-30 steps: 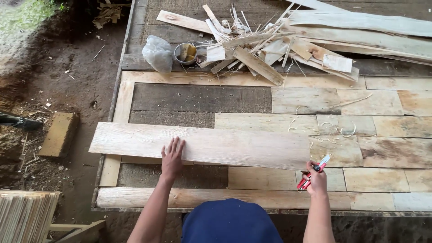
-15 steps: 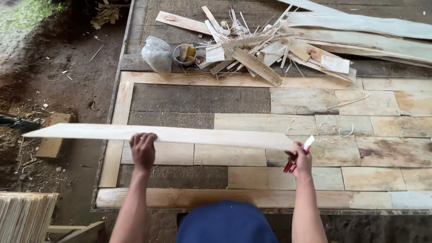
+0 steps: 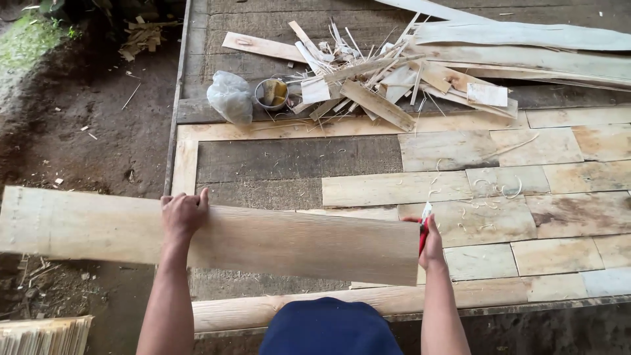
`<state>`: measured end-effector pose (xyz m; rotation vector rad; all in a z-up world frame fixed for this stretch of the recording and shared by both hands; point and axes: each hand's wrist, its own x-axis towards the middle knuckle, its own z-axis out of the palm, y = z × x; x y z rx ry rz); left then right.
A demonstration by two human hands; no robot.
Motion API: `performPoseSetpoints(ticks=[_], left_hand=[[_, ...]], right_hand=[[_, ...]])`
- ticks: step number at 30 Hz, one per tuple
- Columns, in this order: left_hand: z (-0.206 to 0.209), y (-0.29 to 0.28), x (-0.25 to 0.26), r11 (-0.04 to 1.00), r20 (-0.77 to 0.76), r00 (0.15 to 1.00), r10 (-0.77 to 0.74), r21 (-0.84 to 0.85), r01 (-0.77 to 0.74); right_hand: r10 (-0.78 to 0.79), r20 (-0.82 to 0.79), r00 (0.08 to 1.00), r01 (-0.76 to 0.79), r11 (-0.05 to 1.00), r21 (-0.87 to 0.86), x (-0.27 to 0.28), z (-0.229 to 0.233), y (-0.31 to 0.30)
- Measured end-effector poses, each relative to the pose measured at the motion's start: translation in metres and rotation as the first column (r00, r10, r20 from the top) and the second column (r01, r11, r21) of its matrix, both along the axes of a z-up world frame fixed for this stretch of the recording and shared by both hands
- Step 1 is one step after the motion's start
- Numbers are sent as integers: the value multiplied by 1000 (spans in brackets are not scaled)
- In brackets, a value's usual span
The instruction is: Cutting thin wood veneers with a utility knife and arranging them onto a wooden board to create a pattern.
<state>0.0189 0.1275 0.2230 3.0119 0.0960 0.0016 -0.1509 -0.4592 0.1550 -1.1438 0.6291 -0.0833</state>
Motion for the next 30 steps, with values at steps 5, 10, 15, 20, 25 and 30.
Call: performPoseSetpoints(ticks=[5,10,15,20,25,30], left_hand=[[3,-6,5,997,-132,989,72,-15,-74],[3,-11,2,994,-249,964,92,-36,-104],[-2,-15,-2,994,-275,957,90,-29,-102],[-64,15,5,998,-196,980,22,-60,-34],[-99,30,-4,988,-173,985,-16,-151,-11],[-78,15,-48,981,-170,985,7,-190,-40]], right_hand=[[-72,-19,997,74,986,151,-35,-52,-5],[-86,-72,994,101,969,226,-59,-102,1],[-327,-119,938,344,922,179,-44,-91,36],[-359,-44,932,362,921,146,-25,-80,56],[-307,-15,951,306,942,138,-19,-101,61],[-348,-38,937,350,928,129,-18,-91,74]])
